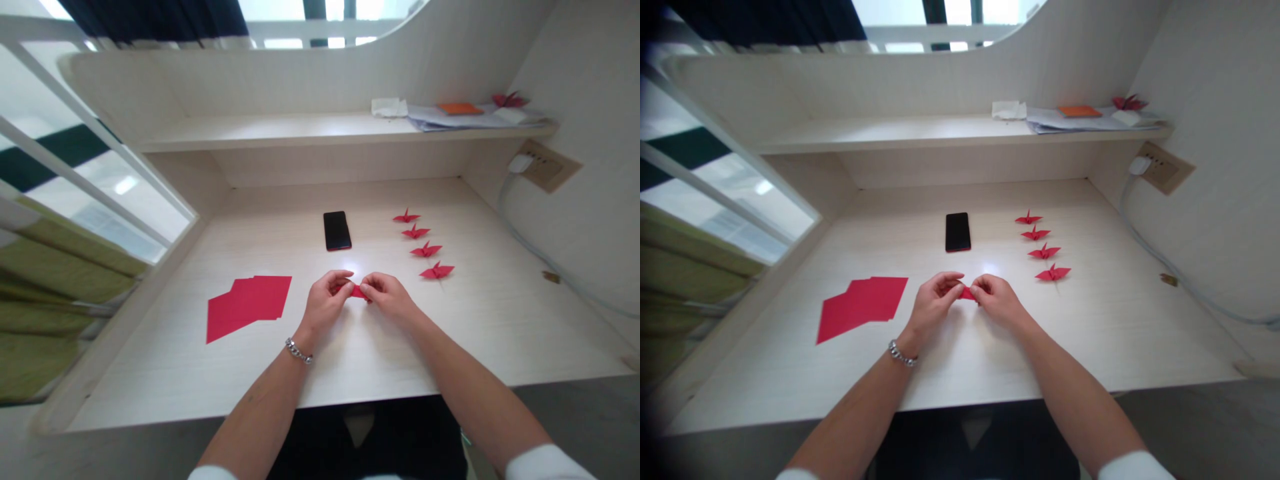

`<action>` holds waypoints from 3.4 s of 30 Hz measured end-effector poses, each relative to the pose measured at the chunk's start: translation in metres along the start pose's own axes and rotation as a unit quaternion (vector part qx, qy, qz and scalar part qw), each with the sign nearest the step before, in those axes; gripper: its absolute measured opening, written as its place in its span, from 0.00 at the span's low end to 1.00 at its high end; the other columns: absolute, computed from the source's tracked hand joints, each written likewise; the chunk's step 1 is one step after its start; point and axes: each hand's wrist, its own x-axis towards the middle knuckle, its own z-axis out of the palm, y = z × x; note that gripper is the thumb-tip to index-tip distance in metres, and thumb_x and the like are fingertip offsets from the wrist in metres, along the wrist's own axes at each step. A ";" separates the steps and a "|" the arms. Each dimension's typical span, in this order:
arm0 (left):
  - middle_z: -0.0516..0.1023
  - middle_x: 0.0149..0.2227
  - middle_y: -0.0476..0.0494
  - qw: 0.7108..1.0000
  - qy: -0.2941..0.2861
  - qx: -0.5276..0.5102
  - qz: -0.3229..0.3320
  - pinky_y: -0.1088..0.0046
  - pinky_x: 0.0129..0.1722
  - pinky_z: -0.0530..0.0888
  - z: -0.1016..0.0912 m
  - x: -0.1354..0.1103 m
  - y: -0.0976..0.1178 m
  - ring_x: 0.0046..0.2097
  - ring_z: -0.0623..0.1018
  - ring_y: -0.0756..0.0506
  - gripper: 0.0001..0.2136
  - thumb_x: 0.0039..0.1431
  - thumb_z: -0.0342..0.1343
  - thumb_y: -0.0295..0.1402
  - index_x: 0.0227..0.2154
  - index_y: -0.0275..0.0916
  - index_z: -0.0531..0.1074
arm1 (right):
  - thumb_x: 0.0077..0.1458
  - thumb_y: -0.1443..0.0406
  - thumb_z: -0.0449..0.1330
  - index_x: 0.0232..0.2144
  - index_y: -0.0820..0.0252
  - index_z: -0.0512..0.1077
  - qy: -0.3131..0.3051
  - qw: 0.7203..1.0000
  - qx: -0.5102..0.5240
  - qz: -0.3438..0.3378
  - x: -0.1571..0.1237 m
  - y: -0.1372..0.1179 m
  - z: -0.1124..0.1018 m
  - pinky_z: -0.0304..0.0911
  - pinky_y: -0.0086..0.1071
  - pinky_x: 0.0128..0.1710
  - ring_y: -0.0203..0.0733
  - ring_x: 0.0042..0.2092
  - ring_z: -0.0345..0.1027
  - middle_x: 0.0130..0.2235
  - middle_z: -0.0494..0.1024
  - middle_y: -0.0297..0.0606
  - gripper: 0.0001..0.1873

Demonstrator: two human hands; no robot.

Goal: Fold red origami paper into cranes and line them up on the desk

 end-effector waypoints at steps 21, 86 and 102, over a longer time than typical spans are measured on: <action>0.79 0.27 0.43 0.999 -0.006 -0.008 -0.033 0.73 0.32 0.74 0.005 0.001 -0.001 0.30 0.77 0.48 0.11 0.53 0.62 0.38 0.30 0.34 0.76 | 0.51 0.58 0.63 0.32 0.61 0.78 0.085 0.992 0.090 -0.027 -0.001 -0.006 0.004 0.66 0.33 0.37 0.42 0.35 0.73 0.33 0.81 0.40 0.11; 0.80 0.32 0.43 0.995 0.079 0.056 0.013 0.70 0.36 0.76 0.006 -0.002 0.000 0.34 0.80 0.46 0.11 0.51 0.64 0.37 0.34 0.36 0.76 | 0.50 0.65 0.63 0.33 0.60 0.76 0.148 0.984 0.071 -0.070 -0.006 -0.008 0.015 0.71 0.37 0.39 0.45 0.36 0.76 0.33 0.81 0.40 0.06; 0.81 0.33 0.42 0.996 0.073 0.051 0.013 0.71 0.36 0.76 0.007 -0.003 0.001 0.35 0.80 0.46 0.10 0.52 0.63 0.37 0.33 0.36 0.76 | 0.50 0.64 0.63 0.33 0.60 0.76 0.150 0.984 0.073 -0.064 -0.005 -0.007 0.015 0.72 0.37 0.40 0.45 0.36 0.76 0.33 0.81 0.40 0.07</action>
